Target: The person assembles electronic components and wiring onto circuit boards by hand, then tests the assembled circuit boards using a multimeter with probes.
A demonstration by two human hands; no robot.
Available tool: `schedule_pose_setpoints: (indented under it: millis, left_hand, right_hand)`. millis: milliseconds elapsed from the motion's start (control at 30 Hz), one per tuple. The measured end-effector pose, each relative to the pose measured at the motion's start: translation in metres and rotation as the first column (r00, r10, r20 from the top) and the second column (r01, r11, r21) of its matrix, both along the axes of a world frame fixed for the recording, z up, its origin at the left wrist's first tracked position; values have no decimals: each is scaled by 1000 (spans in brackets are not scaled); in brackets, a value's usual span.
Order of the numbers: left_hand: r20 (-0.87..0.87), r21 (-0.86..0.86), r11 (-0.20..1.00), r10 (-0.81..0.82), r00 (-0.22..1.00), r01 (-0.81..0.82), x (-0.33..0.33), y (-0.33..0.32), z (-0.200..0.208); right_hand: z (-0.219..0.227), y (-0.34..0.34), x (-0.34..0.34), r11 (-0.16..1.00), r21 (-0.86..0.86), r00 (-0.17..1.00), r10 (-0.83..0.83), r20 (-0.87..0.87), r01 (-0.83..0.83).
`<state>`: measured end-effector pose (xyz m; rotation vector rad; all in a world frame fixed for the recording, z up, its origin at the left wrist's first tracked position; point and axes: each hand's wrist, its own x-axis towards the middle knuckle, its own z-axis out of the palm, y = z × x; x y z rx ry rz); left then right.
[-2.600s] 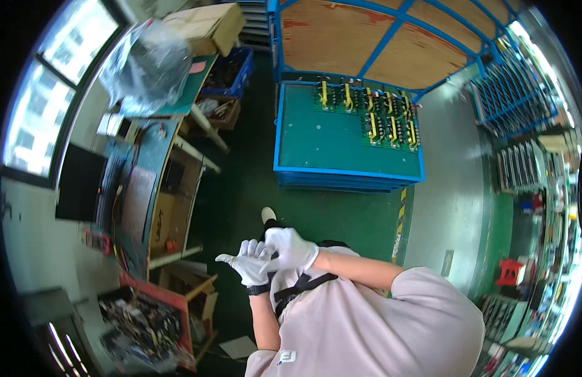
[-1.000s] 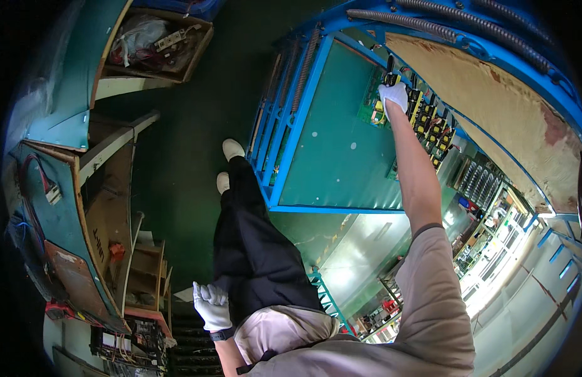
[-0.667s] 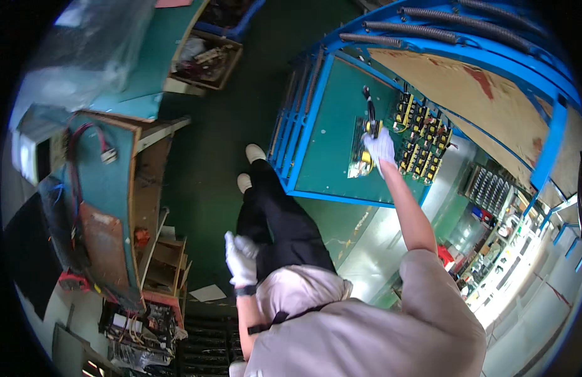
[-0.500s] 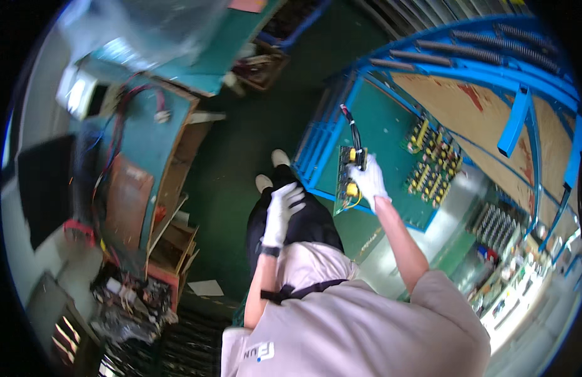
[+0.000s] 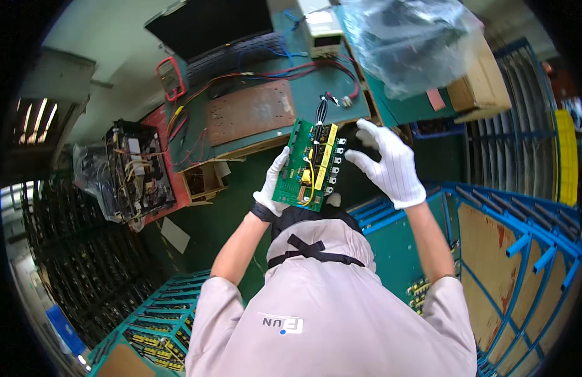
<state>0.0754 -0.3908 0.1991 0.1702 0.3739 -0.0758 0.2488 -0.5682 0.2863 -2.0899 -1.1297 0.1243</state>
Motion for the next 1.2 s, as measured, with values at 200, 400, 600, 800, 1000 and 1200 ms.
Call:
schedule_pose_setpoints:
  millis: [200, 400, 600, 800, 1000, 1200]
  left_hand:
    - [-32, -69, 996, -57, 998, 55, -28, 98, -15]
    - [-117, 14, 986, -164, 979, 167, -40, 162, -27]
    - [-164, 1, 973, -227, 960, 230, -58, 224, -73]
    - [-184, 628, -687, 324, 928, 365, -95, 330, -167]
    - [-409, 351, -857, 223, 885, 378, -76, 376, -177]
    - [-561, 280, -881, 172, 810, 380, -55, 379, -189]
  right_hand:
    - [23, 113, -9, 746, -283, 603, 658, 452, -602]
    - [-18, 197, -22, 650, -374, 450, 743, 496, -661]
    - [-51, 243, -22, 596, -459, 523, 802, 290, -659]
    - [-127, 274, -7, 694, -513, 704, 675, 221, -506]
    - [-184, 325, -9, 696, -566, 771, 617, 155, -443]
    - [-198, 362, -14, 665, -618, 787, 605, 118, -419]
